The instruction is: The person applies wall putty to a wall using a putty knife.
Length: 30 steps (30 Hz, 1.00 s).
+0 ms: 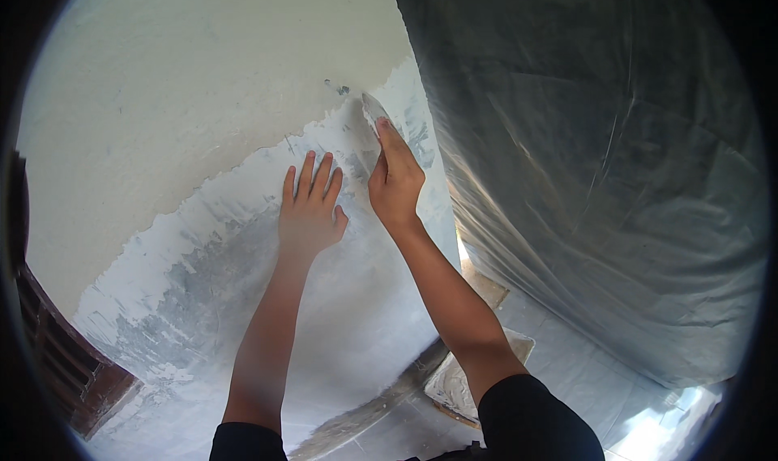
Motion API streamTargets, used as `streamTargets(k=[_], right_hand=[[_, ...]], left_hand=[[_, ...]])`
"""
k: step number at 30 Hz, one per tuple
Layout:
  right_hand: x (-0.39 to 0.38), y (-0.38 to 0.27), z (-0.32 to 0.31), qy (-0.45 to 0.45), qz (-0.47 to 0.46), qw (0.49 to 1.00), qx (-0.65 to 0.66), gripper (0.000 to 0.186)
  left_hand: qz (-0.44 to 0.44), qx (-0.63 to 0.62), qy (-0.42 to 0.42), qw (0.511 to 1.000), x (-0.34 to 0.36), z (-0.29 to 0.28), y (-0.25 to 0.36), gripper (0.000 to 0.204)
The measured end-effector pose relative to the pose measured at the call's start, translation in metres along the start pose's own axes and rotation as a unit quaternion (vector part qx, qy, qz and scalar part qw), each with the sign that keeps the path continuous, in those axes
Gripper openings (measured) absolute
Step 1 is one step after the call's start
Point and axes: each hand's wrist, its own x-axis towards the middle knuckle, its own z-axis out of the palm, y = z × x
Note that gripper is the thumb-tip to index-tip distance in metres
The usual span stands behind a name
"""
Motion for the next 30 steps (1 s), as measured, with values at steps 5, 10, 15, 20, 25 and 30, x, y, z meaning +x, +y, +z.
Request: streamTargets(k=[5, 10, 15, 20, 25, 30], right_hand=[[0.041, 0.012, -0.002, 0.068, 0.367, 0.861, 0.345, 0.026], [0.036, 0.061, 0.013, 0.009, 0.497, 0.711, 0.498, 0.024], [0.028, 0.077, 0.0, 0.083, 0.514, 0.713, 0.469, 0.022], [0.045, 0.074, -0.012, 0.1, 0.264, 0.95, 0.137, 0.027], [0.044, 0.085, 0.015, 0.039, -0.044, 0.99, -0.125, 0.047], [0.031, 0.099, 0.038, -0.038, -0.025, 0.985, -0.166, 0.057]], left_hand=[[0.003, -0.007, 0.01, 1.0, 0.0, 0.0, 0.0, 0.058], [0.003, -0.013, 0.01, 1.0, 0.001, 0.002, 0.002, 0.057], [0.0, -0.004, 0.004, 1.0, -0.002, 0.004, -0.001, 0.057], [0.001, 0.004, 0.006, 1.0, 0.0, 0.004, 0.0, 0.058], [-0.002, 0.001, 0.007, 1.0, 0.001, 0.005, 0.002, 0.058], [-0.001, 0.002, -0.002, 1.0, 0.0, 0.003, 0.002, 0.059]])
